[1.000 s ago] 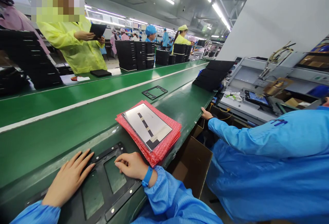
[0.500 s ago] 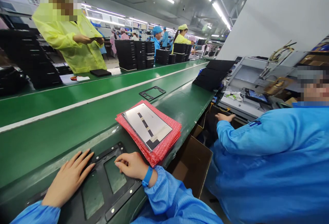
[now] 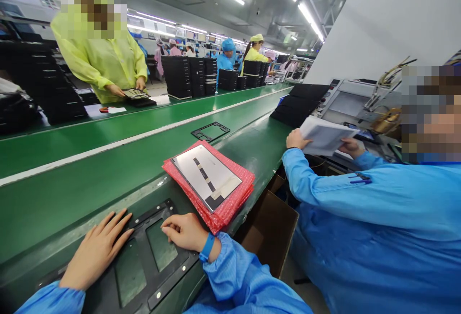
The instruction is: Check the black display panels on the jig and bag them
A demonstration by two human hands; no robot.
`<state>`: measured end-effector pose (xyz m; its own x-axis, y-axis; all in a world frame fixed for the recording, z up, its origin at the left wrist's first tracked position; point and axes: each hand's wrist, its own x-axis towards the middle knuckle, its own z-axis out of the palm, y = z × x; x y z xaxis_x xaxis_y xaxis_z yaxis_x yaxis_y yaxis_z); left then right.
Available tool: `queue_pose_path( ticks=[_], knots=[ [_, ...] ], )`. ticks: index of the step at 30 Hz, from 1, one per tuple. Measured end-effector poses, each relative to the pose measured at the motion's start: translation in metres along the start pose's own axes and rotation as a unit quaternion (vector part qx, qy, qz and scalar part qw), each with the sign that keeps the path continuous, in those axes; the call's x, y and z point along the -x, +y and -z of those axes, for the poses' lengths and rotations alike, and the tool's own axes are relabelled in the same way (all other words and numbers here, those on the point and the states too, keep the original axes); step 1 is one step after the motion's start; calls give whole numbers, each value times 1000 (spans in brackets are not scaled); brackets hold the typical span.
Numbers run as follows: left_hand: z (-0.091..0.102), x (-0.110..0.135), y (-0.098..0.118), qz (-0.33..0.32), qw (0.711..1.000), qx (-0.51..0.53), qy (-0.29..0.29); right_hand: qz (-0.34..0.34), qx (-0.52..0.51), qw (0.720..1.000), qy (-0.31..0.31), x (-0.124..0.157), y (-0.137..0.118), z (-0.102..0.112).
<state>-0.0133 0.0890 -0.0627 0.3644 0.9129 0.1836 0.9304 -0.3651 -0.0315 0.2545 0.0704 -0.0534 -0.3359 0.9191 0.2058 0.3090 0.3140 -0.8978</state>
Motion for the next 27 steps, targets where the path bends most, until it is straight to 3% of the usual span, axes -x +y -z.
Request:
queue_pose_path(
  ticks=[27],
  knots=[
    [3, 0, 3, 7, 1000, -10, -8, -5, 2, 1000, -2, 1, 3, -1]
  ],
)
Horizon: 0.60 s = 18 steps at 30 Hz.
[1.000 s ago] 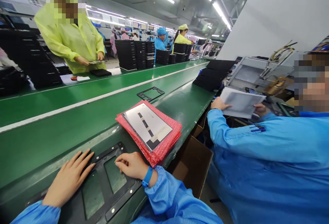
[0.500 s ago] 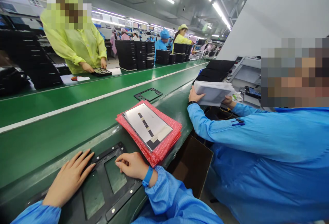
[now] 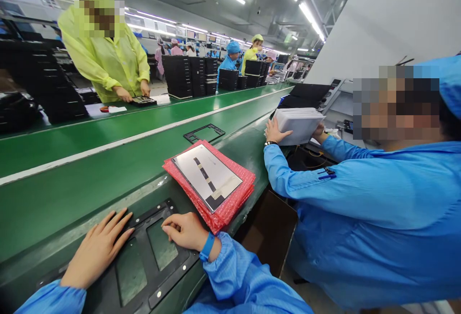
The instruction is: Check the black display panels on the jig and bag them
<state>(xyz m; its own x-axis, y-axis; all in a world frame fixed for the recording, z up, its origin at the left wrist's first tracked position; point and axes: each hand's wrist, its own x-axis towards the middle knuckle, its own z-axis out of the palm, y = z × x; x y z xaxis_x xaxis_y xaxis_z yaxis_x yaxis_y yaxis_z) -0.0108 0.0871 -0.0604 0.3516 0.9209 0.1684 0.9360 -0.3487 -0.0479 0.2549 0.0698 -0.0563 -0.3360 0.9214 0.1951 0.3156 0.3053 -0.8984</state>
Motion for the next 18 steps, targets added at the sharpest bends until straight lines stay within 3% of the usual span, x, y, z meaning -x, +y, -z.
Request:
queue_pose_path(
  ticks=[18],
  knots=[
    [0, 0, 0, -6, 1000, 2, 2, 5, -15, 1000, 4, 1, 1, 0]
  ],
)
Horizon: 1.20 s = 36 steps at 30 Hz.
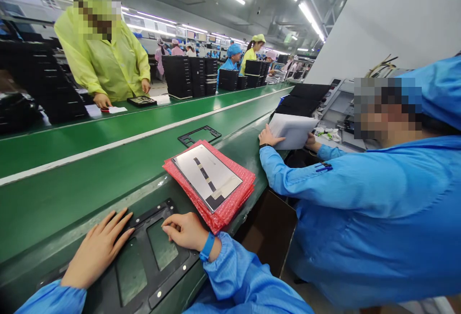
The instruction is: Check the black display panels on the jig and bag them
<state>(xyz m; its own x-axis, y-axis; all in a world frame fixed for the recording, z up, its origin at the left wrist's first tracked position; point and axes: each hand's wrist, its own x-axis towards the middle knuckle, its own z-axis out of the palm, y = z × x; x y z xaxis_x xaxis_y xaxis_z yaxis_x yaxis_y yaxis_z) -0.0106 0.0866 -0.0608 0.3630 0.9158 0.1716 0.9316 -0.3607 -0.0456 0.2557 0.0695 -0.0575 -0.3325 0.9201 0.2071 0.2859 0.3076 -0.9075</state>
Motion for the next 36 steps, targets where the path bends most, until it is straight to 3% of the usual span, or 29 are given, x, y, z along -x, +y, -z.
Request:
queue_pose_path(
  ticks=[19, 36],
  knots=[
    [-3, 1, 0, -7, 1000, -3, 24, -8, -6, 1000, -2, 3, -5, 0],
    [-7, 3, -2, -39, 994, 11, 97, 21, 89, 996, -20, 3, -9, 1]
  ],
)
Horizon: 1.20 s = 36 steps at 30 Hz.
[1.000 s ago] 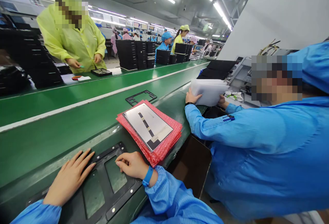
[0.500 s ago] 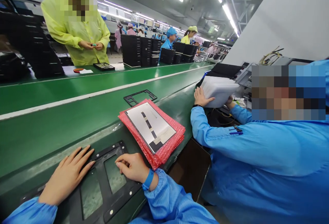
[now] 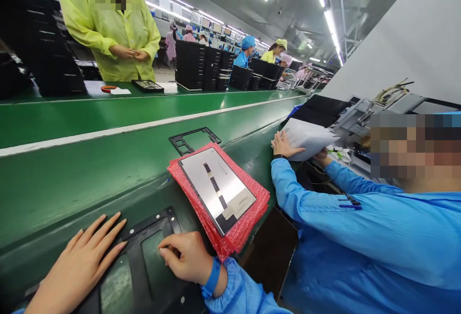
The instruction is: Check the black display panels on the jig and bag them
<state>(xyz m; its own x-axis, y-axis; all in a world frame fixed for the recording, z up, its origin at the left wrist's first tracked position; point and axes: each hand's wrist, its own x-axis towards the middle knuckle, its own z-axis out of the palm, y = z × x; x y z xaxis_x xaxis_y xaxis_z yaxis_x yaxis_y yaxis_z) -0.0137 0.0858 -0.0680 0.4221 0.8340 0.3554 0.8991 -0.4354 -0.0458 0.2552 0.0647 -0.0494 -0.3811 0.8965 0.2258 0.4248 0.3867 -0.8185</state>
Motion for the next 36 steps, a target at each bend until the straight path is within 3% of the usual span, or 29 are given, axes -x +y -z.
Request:
queue_pose_path(
  ticks=[23, 36],
  knots=[
    [-15, 5, -5, 22, 998, 36, -38, 13, 36, 999, -5, -2, -4, 3],
    [-7, -1, -7, 20, 999, 35, -32, 3, 20, 1000, -4, -4, -3, 3]
  ],
)
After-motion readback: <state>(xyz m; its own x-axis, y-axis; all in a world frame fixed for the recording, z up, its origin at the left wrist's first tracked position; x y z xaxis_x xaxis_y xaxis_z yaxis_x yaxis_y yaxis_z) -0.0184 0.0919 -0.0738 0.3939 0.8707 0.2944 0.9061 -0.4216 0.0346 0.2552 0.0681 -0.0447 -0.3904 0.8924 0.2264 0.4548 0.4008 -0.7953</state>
